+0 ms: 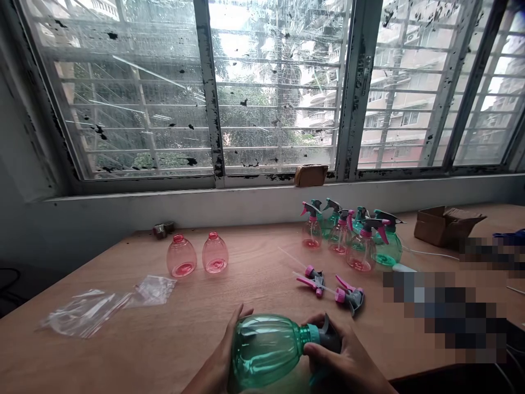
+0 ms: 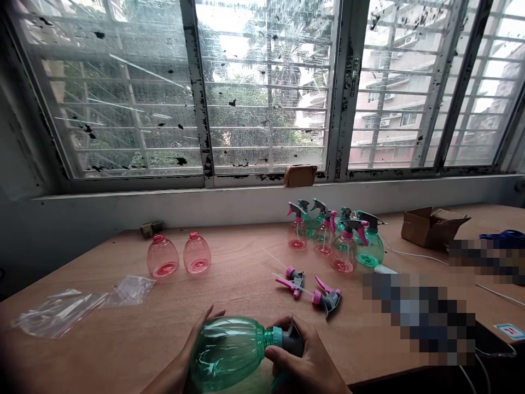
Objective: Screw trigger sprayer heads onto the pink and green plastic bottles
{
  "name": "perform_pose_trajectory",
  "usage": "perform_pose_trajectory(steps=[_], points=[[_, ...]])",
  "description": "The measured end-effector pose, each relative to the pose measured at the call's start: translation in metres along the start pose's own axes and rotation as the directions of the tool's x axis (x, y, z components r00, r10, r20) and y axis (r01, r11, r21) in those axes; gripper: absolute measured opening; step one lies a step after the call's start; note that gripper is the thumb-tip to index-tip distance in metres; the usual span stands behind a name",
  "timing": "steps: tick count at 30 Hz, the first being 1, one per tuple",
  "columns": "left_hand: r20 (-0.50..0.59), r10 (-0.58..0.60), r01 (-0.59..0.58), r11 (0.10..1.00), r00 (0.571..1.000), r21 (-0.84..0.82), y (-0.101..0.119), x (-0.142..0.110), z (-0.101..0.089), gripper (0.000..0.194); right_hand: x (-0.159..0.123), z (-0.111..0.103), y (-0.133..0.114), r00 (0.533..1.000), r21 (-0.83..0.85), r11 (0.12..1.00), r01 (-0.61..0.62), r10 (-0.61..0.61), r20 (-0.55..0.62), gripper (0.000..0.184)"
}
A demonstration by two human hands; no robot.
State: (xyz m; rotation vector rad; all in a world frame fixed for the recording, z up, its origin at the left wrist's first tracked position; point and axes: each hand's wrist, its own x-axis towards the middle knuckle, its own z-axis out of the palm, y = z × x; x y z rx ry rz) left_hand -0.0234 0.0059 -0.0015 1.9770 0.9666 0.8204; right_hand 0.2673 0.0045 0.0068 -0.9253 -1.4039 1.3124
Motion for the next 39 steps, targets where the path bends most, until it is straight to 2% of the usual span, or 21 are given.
perform_pose_trajectory(steps=[2,7,16,18,20,22,27,32,36,39], points=[[0.008,0.016,-0.015,1.0,1.0,-0.013,-0.001,0.0,-0.001,0.115,0.0,0.0,-0.001,1.0,-0.007,1.0,0.004,-0.004,0.01,0.046],[-0.045,-0.065,0.063,0.997,0.997,-0.041,0.002,0.003,-0.002,0.087,0.0,0.0,-0.001,1.0,-0.045,0.999,0.028,-0.028,0.002,0.046],[0.002,-0.014,0.014,0.999,1.0,0.03,0.007,0.001,-0.003,0.115,0.0,-0.001,-0.004,0.998,-0.101,0.993,0.056,-0.057,-0.007,0.043],[-0.011,-0.025,0.025,1.0,1.0,-0.003,0.008,0.003,-0.003,0.107,-0.001,0.0,-0.004,1.0,-0.091,0.995,0.028,-0.028,0.004,0.046],[-0.033,-0.074,0.072,0.997,0.997,-0.038,0.008,0.004,-0.003,0.093,-0.001,0.001,-0.004,1.0,-0.076,0.997,0.013,-0.012,0.014,0.049],[-0.045,-0.117,0.114,0.992,0.992,-0.058,0.008,0.005,-0.003,0.088,-0.001,0.001,-0.004,1.0,-0.07,0.997,0.009,-0.008,0.004,0.051],[-0.052,-0.06,0.058,0.998,0.997,-0.023,0.006,0.0,0.002,0.101,-0.002,0.002,-0.006,0.999,-0.025,1.0,-0.006,0.005,-0.034,0.051],[-0.023,0.016,-0.016,1.0,1.0,0.007,0.01,-0.005,0.001,0.102,-0.002,0.002,-0.005,0.999,0.022,1.0,0.006,-0.006,-0.033,0.047],[-0.029,-0.044,0.042,0.998,0.999,-0.051,0.011,-0.001,-0.003,0.091,0.0,0.001,0.0,0.999,0.015,1.0,0.011,-0.011,-0.033,0.045],[-0.058,-0.112,0.108,0.992,0.992,-0.066,0.009,0.003,-0.002,0.094,0.001,0.0,0.003,0.999,0.022,1.0,0.009,-0.008,-0.047,0.049]])
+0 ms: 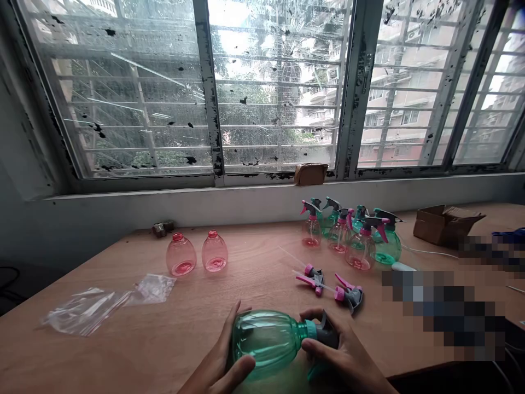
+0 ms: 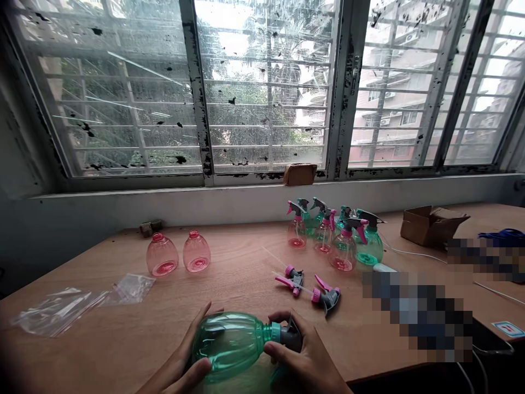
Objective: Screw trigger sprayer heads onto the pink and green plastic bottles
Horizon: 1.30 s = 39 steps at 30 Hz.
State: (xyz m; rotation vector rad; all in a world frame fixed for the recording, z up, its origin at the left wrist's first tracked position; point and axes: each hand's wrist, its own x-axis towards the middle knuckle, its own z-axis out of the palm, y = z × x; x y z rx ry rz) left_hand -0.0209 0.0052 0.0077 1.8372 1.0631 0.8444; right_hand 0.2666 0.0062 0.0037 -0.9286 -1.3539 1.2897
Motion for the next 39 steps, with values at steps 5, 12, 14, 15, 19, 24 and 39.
perform_pose_trajectory(steps=[5,12,14,15,19,24,39], points=[[-0.02,0.069,-0.069,0.997,0.997,0.028,-0.001,-0.001,0.005,0.094,0.001,-0.003,0.002,0.997,-0.1,0.994,0.045,-0.051,-0.053,0.044],[-0.057,0.087,-0.083,0.994,0.995,0.073,0.005,-0.002,0.005,0.095,0.001,-0.003,-0.004,0.999,-0.175,0.984,0.034,-0.04,-0.03,0.04],[-0.058,0.047,-0.046,0.999,0.997,0.017,0.005,0.0,0.003,0.088,0.001,-0.003,-0.006,1.0,-0.187,0.982,0.022,-0.025,-0.014,0.04],[-0.055,0.028,-0.028,1.0,0.998,-0.006,0.005,0.001,0.002,0.085,0.001,-0.003,-0.006,1.0,-0.188,0.982,0.019,-0.022,-0.009,0.04],[-0.029,0.029,-0.03,0.999,0.999,-0.033,0.003,0.001,0.003,0.09,0.0,-0.004,-0.006,0.999,-0.161,0.986,0.032,-0.037,-0.029,0.038],[-0.078,0.151,-0.143,0.984,0.985,0.105,0.002,-0.002,0.006,0.102,-0.001,-0.005,-0.007,1.0,-0.158,0.987,0.015,-0.012,0.022,0.039],[-0.031,0.121,-0.119,0.99,0.992,0.078,0.008,-0.004,0.005,0.102,-0.001,-0.003,-0.007,0.999,-0.161,0.986,0.039,-0.043,-0.021,0.037]])
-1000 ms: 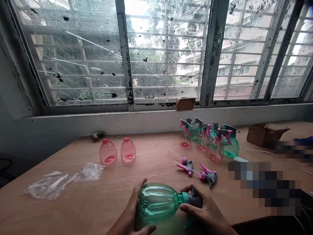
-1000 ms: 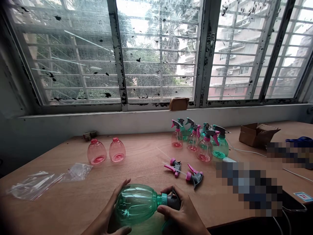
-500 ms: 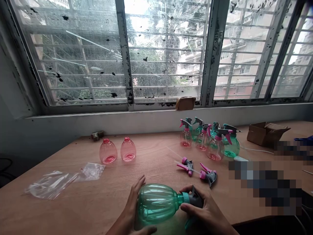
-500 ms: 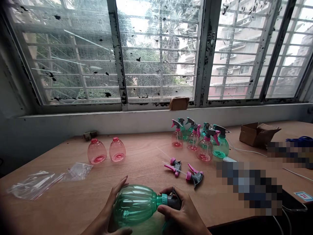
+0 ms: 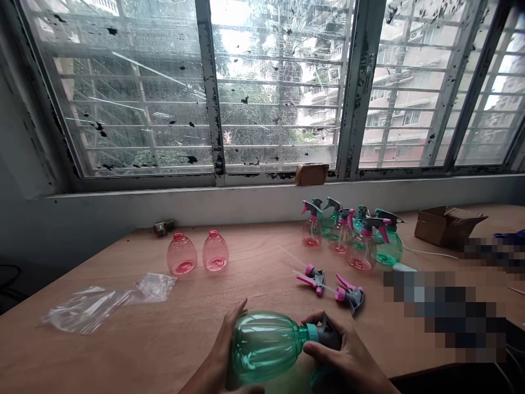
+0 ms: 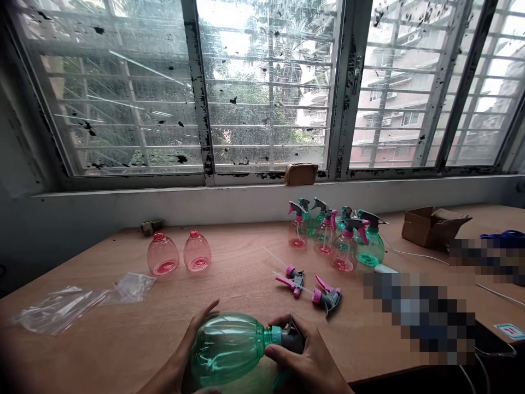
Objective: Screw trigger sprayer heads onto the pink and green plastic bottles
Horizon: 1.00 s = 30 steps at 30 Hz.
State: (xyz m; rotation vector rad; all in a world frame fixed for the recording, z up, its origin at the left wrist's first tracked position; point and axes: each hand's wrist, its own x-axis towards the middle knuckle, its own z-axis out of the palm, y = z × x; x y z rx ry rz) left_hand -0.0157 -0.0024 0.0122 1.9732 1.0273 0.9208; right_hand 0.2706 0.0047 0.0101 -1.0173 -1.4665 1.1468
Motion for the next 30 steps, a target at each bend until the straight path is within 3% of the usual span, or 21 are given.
perform_pose_trajectory(steps=[3,7,12,19,25,30], points=[[0.034,0.01,-0.01,1.0,0.999,-0.017,0.004,0.0,-0.003,0.105,0.0,0.001,-0.001,1.0,-0.014,1.0,0.006,-0.006,-0.017,0.038],[0.032,-0.053,0.056,0.994,0.998,-0.089,0.003,0.003,-0.005,0.084,0.0,0.001,-0.002,1.0,-0.014,1.0,0.004,-0.005,-0.01,0.037],[0.018,-0.09,0.091,0.995,0.996,-0.036,-0.009,0.005,0.001,0.111,-0.001,0.002,-0.005,1.0,0.005,1.0,-0.02,0.02,0.021,0.038],[-0.009,-0.036,0.037,0.999,0.999,0.03,-0.017,0.004,0.001,0.125,0.001,0.001,-0.006,0.999,0.008,1.0,0.001,-0.002,0.041,0.037],[0.016,-0.128,0.128,0.989,0.992,-0.067,-0.003,0.007,-0.003,0.092,0.0,0.002,-0.004,1.0,0.017,1.0,0.015,-0.015,-0.004,0.035],[0.012,-0.088,0.088,0.996,0.996,-0.003,-0.005,0.004,-0.001,0.089,0.0,0.003,0.001,1.0,0.061,0.998,0.005,-0.003,-0.027,0.038]])
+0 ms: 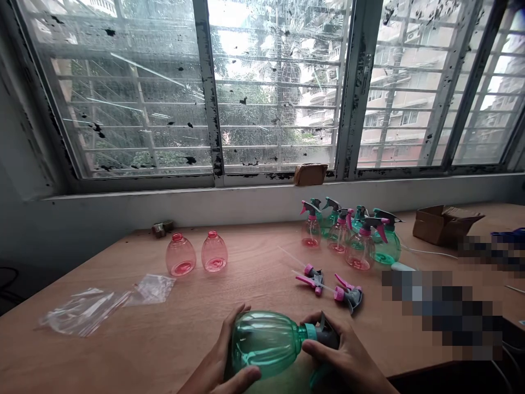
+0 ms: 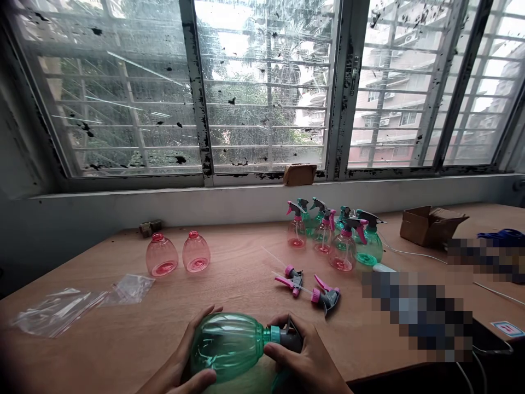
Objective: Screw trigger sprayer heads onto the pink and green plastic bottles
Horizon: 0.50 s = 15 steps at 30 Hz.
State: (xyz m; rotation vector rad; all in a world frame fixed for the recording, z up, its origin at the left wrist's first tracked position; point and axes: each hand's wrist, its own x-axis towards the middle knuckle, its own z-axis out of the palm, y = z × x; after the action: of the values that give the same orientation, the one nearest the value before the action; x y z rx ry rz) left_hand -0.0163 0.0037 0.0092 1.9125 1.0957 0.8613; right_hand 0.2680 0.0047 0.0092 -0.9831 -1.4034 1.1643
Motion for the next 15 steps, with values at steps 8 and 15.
perform_pose_trajectory(steps=[8,15], points=[[0.06,0.046,-0.045,0.999,0.997,-0.018,-0.0096,0.0009,-0.0033,0.099,-0.0008,0.001,0.0007,0.999,0.025,0.999,-0.031,0.031,0.015,0.039],[0.047,0.086,-0.087,0.996,0.995,0.023,-0.0064,-0.0018,-0.002,0.09,0.0003,-0.0007,0.0006,1.0,0.0,1.0,0.004,-0.004,0.012,0.039]])
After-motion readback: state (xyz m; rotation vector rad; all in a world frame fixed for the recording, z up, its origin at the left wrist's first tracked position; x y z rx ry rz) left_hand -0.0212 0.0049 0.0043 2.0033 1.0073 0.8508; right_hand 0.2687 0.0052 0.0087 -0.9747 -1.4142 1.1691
